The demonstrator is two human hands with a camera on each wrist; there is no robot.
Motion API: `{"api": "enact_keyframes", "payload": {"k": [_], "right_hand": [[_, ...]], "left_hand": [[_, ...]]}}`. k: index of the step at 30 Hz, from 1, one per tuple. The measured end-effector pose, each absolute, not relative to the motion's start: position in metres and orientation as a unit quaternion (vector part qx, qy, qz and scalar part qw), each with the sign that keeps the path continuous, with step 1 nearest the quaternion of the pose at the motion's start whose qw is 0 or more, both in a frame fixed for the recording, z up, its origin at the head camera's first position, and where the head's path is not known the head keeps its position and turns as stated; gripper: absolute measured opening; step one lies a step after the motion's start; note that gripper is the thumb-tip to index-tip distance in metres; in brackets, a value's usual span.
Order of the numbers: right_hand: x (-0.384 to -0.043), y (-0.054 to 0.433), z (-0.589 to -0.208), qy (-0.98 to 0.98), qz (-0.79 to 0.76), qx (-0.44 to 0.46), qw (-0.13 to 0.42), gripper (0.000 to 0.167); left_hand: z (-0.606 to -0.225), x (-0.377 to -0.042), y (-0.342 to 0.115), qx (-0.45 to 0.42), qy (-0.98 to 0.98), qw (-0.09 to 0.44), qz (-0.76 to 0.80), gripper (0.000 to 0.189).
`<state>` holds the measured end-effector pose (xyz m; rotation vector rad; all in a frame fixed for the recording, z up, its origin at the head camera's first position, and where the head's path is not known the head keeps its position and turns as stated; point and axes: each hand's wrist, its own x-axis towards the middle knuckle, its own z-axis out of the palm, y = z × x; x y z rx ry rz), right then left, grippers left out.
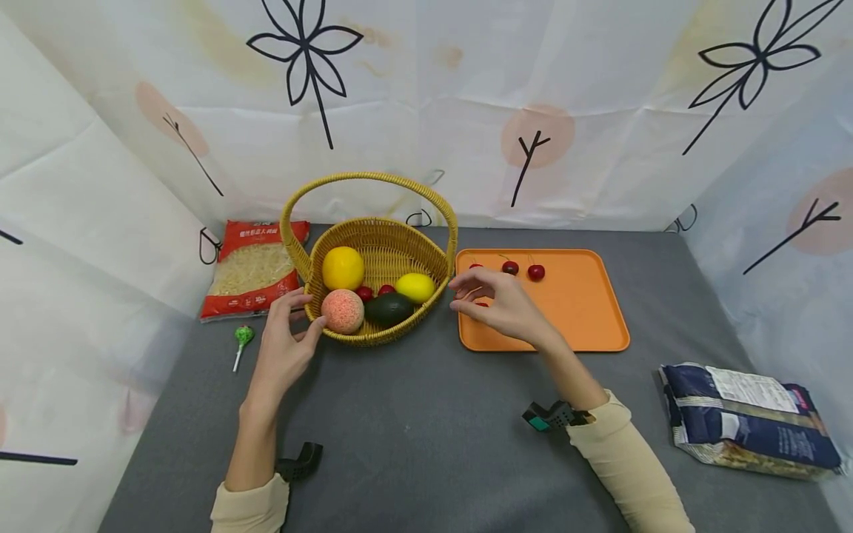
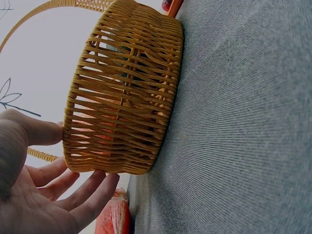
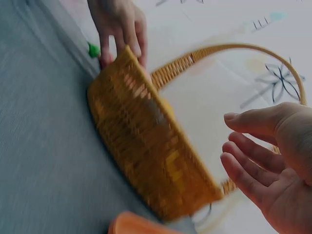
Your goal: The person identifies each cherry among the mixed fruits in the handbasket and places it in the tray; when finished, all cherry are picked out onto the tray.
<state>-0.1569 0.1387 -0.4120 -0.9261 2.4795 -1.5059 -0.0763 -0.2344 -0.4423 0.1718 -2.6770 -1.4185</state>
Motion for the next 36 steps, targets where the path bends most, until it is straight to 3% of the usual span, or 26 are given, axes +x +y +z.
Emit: {"api": "enact_keyframes", "payload": {"k": [7,19,36], "right_hand": [[-0.174,0.085,-0.400,0.790,-0.488,-0.360,0.090,0.027],[-0.225,0.005,-0.412,0.799,-0.387,-0.417,0.194,0.029],[-0.250,-0.020,-0.424,0.817,-0.333,-0.390,0.263,0.024]], "left_hand": [[-0.443,-0.076,-0.236,0.058,-0.881,0.054,-0.466,0.050],[-0.442,-0.078,-0.236,0.055,-0.881,0.051,-0.467,0.050],[-0.444,-0.076,-0.236,0.039,-0.882,0.067,-0.464,0.048]]}}
